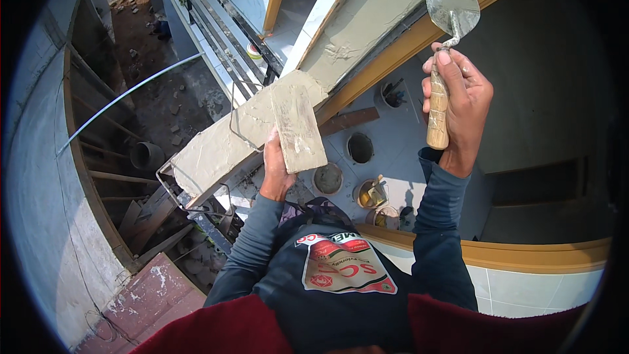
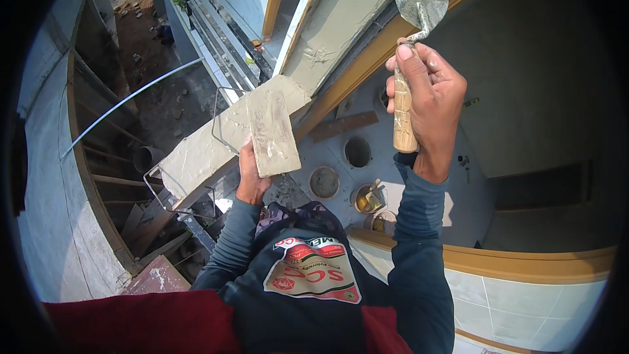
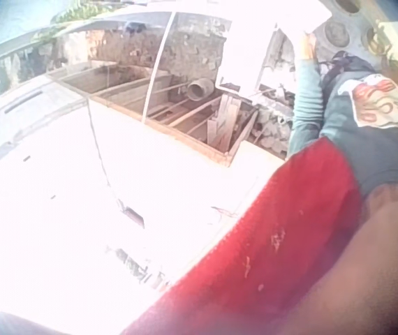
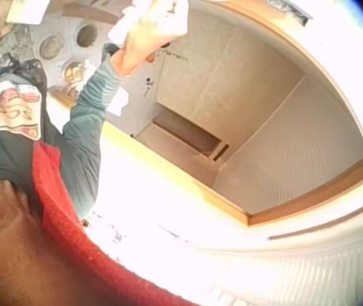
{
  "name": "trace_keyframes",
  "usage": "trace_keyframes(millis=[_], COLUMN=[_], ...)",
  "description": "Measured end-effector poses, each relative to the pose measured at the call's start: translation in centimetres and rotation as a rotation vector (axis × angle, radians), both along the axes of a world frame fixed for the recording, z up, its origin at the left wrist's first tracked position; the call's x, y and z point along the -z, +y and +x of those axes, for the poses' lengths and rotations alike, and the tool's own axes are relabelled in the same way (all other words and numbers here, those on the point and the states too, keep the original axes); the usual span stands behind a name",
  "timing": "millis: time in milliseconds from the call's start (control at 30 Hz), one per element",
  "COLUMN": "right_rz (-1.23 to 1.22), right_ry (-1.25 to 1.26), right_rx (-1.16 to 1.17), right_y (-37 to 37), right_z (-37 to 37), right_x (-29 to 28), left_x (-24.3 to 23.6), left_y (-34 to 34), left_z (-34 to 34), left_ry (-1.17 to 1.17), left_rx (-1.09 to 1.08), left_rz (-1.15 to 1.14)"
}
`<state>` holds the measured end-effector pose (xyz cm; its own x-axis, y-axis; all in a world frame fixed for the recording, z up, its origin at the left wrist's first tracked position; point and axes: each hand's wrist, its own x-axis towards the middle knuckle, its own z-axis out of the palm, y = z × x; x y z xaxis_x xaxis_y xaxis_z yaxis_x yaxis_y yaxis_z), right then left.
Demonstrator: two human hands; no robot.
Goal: The person applies mortar to the side of a wall frame using a trowel and a wooden board. They smooth the material along the edge and press it into place.
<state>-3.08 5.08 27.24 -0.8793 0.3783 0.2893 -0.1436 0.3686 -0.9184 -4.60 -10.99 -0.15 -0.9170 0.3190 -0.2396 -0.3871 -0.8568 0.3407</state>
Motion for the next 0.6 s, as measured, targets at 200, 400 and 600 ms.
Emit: trace_keyframes(millis=[200, 400, 600], right_rz=[-0.134, -0.013, 0.146], right_ry=[-0.137, -0.518, -0.639], right_rx=[-0.203, -0.291, -0.235], right_y=[1.5, 1.9, 2.1], right_z=[0.9, 1.2, -1.2], right_x=[6.7, 15.3, 18.4], left_x=[-1.0, -1.1, -1.2], left_y=[-0.5, -1.6, -1.4], left_z=[0.3, 0.0, -0.2], left_ry=[0.008, 0.046, 0.06], left_rx=[-0.054, -0.1, -0.083], left_rz=[-0.076, -0.144, -0.179])
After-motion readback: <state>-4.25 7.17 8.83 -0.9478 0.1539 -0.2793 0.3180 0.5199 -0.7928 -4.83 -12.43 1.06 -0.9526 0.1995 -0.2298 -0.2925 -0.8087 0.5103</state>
